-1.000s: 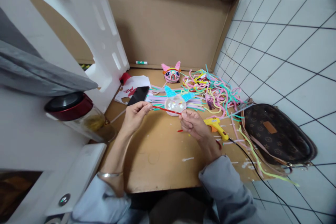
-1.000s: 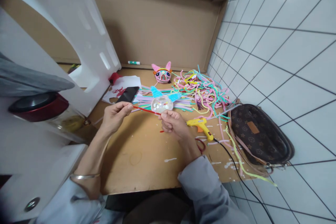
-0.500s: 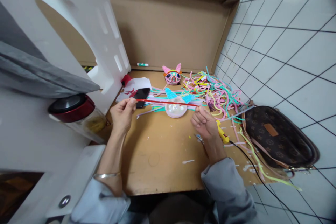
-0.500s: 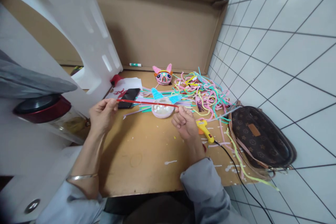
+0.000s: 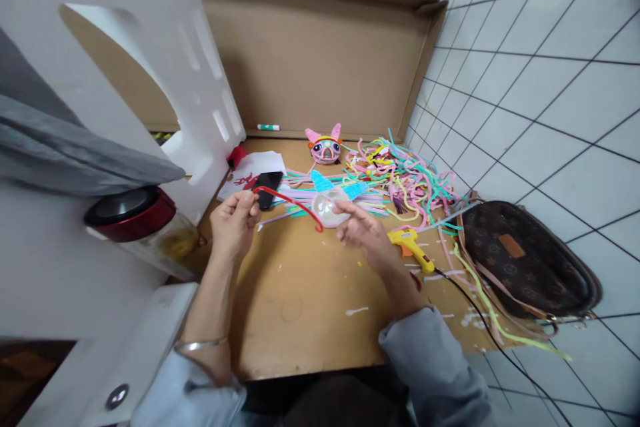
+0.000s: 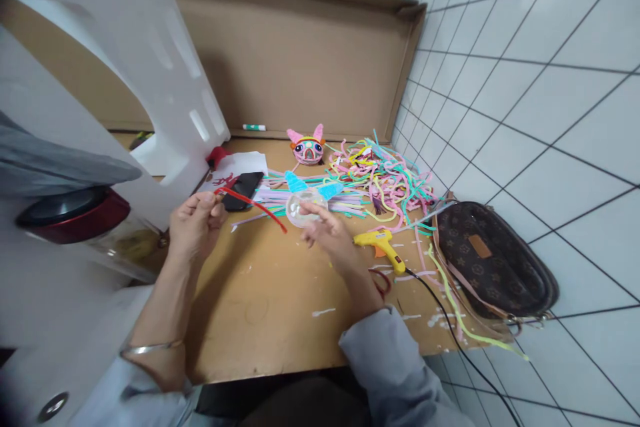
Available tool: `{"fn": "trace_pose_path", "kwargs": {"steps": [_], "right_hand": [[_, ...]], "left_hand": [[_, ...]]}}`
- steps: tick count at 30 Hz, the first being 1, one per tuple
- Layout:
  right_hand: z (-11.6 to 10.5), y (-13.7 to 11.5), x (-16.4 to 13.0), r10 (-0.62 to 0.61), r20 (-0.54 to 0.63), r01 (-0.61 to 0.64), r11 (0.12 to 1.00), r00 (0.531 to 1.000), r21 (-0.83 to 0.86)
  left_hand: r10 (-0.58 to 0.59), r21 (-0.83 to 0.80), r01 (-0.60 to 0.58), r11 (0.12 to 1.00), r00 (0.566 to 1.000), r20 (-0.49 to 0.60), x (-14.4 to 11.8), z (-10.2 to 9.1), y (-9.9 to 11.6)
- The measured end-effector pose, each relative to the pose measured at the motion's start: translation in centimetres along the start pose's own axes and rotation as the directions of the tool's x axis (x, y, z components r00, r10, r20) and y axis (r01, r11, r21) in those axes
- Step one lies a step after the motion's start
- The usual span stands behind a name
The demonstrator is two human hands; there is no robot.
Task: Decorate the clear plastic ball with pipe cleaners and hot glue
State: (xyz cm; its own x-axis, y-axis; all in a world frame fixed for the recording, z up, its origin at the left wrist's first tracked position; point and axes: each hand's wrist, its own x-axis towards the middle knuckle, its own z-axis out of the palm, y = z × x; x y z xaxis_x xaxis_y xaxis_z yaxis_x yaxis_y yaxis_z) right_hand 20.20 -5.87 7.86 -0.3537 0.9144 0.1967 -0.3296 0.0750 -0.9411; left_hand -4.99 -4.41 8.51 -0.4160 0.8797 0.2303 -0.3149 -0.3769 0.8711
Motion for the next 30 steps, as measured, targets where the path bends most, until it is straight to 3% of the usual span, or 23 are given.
{"fn": "trace_pose_path", "kwargs": {"steps": [3, 7, 12, 15, 20, 28, 30], "right_hand": [[1.5, 1.5, -0.5, 0.114, 0.167, -0.086, 0.982, 0.979, -0.166], [3.0, 2.8, -0.8, 0.094, 0.259, -0.029, 0.969, 0.961, -0.246], [3.1, 2.6, -0.8, 0.175, 0.300, -0.173, 0.984, 0.938, -0.034], [2.6, 2.1, -0.7, 0.189, 0.287, -0.242, 0.956, 0.939, 0.163], [1.6, 1.4, -0.4, 0.174, 0.201, -0.226, 0.935, 0.964, 0.274], [1.9, 1.4, -0.2, 0.184, 0.165, -0.211, 0.964, 0.969, 0.162], [2.0, 1.5, -0.2, 0.171, 0.148, -0.192, 0.972, 0.974, 0.136]], "left_hand": [[-0.031, 0.013, 0.031, 0.999, 0.999, 0.039, -0.6, 0.6, 0.2], [-0.054, 0.009, 0.053, 0.999, 0.995, 0.079, -1.0, 1.0, 0.2], [-0.046, 0.002, 0.046, 0.999, 0.995, 0.091, -1.0, 0.8, 0.3], [-0.160, 0.113, 0.141, 0.983, 0.971, 0.177, -1.4, 0.9, 0.2], [-0.437, 0.388, 0.279, 0.878, 0.797, 0.416, -2.4, 1.5, -0.1], [-0.531, 0.484, 0.258, 0.836, 0.602, 0.596, -3.3, 1.9, -0.7], [-0.540, 0.486, 0.263, 0.834, 0.573, 0.617, -3.4, 2.0, -0.7]]}}
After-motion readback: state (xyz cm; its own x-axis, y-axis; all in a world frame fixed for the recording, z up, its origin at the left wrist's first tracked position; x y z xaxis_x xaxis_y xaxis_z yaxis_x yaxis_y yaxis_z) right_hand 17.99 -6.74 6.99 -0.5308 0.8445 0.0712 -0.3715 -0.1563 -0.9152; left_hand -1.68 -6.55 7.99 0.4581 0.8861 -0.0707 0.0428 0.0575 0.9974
